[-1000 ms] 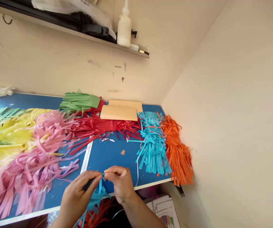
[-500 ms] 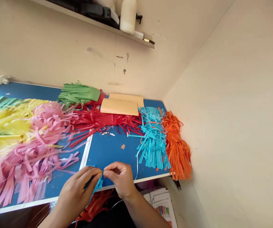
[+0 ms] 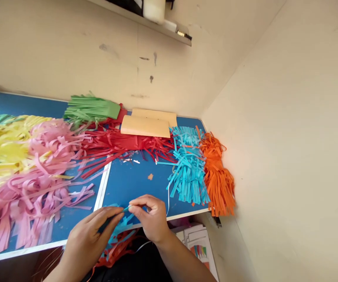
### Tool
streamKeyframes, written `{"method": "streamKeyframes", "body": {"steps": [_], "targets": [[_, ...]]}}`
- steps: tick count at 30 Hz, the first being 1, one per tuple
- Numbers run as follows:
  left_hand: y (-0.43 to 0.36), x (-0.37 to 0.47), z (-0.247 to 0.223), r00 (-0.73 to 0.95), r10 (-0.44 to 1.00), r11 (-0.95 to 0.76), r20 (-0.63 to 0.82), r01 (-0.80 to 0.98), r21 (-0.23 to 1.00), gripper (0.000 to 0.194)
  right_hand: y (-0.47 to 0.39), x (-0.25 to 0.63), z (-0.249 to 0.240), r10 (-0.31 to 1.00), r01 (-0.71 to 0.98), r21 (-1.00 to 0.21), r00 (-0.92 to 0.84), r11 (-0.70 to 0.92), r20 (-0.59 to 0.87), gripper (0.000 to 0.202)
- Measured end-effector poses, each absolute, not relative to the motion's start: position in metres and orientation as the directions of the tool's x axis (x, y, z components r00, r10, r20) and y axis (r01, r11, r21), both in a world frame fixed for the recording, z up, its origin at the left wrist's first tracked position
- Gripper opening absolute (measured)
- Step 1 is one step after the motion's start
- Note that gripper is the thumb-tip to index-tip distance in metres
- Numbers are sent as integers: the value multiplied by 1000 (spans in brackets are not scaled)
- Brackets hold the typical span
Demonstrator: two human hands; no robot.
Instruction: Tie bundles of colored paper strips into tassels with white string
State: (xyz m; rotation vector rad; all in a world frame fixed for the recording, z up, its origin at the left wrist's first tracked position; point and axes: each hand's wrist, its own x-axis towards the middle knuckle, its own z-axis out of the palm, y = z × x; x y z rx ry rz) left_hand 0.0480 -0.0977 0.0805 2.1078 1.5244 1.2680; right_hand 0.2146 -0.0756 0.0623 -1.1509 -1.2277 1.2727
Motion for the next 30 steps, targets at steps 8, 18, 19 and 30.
{"method": "streamKeyframes", "body": {"steps": [8, 18, 19, 30], "targets": [[-94, 50, 82, 87, 884, -418, 459, 587, 694, 21, -80, 215, 61, 990, -74, -992, -111, -100, -91, 24], [-89, 48, 85, 108, 901, -409, 420, 530, 742, 20, -79, 219, 70, 974, 131, -975, -162, 180, 158, 12], [-88, 47, 85, 113, 896, -421, 430, 524, 740, 19, -80, 219, 71, 974, 129, -974, -149, 188, 169, 11], [-91, 52, 84, 91, 805, -544, 587, 508, 668, 11, -85, 219, 77, 944, 268, -905, -98, 331, 316, 11]]}}
